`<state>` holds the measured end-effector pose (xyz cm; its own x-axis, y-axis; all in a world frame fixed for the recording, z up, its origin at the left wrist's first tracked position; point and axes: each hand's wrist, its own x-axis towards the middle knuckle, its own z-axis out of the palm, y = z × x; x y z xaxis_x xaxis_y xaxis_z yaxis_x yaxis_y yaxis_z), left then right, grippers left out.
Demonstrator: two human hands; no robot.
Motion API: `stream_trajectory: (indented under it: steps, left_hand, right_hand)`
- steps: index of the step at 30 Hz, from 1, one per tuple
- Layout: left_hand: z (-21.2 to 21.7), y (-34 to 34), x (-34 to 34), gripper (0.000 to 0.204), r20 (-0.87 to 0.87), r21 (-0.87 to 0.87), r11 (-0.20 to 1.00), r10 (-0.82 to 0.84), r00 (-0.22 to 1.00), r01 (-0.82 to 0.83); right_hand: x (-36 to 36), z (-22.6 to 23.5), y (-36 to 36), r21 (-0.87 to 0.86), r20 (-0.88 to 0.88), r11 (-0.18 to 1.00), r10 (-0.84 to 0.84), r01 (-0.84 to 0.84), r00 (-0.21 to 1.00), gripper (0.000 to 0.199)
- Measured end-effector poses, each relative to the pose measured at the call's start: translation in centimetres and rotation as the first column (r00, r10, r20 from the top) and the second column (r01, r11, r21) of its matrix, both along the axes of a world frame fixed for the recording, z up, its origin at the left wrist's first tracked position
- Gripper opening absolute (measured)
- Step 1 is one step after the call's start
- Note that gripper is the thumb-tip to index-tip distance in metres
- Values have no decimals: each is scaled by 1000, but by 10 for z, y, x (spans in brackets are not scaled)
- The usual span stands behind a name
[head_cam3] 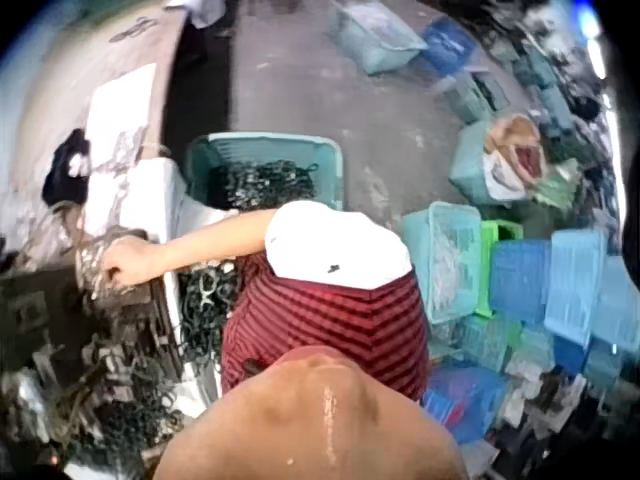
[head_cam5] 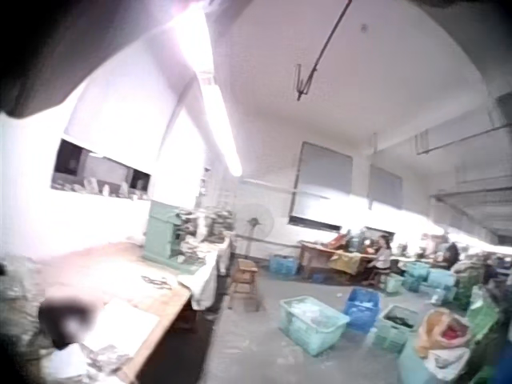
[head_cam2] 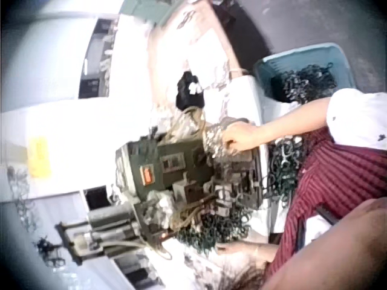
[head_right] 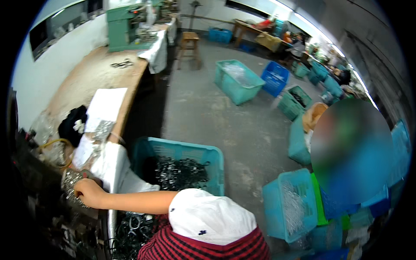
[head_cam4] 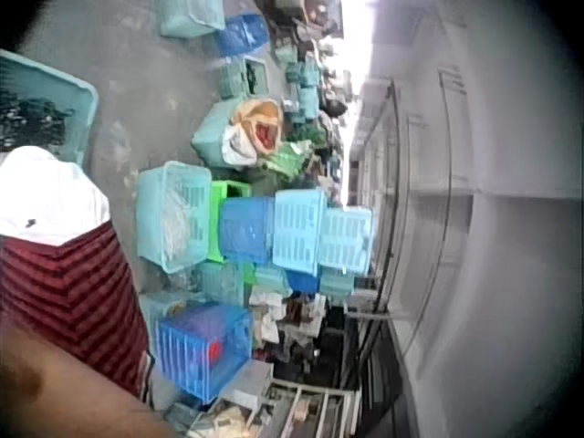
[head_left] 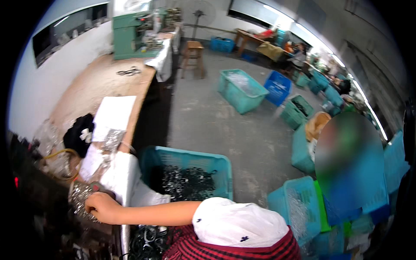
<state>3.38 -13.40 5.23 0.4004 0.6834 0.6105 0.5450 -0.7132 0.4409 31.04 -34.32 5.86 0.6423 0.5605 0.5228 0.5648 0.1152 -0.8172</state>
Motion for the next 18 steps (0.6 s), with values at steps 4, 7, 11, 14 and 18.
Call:
stream_trajectory:
  steps: [4,7,11,14,18]
  left_hand:
    - [-7,23,-67,31,287,-216,972,152,946,-91]
    - [-13,19,-106,33,553,-382,924,223,803,6]
    - [27,-39,-57,22,503,133,986,22,864,-103]
    - [141,-111,-2,13,828,115,902,-318,461,416]
    - [144,-83,12,13,754,135,929,-321,572,343]
  right_hand:
    - [-32,69,13,148,-152,901,428,-407,891,12]
    - [-55,84,35,228,-292,887,456,-402,841,27]
    - [-66,82,40,9,-314,917,382,-400,869,50]
    - [-67,89,39,60,-414,907,403,-418,816,50]
    - [-88,105,39,283,-638,841,524,-460,565,47]
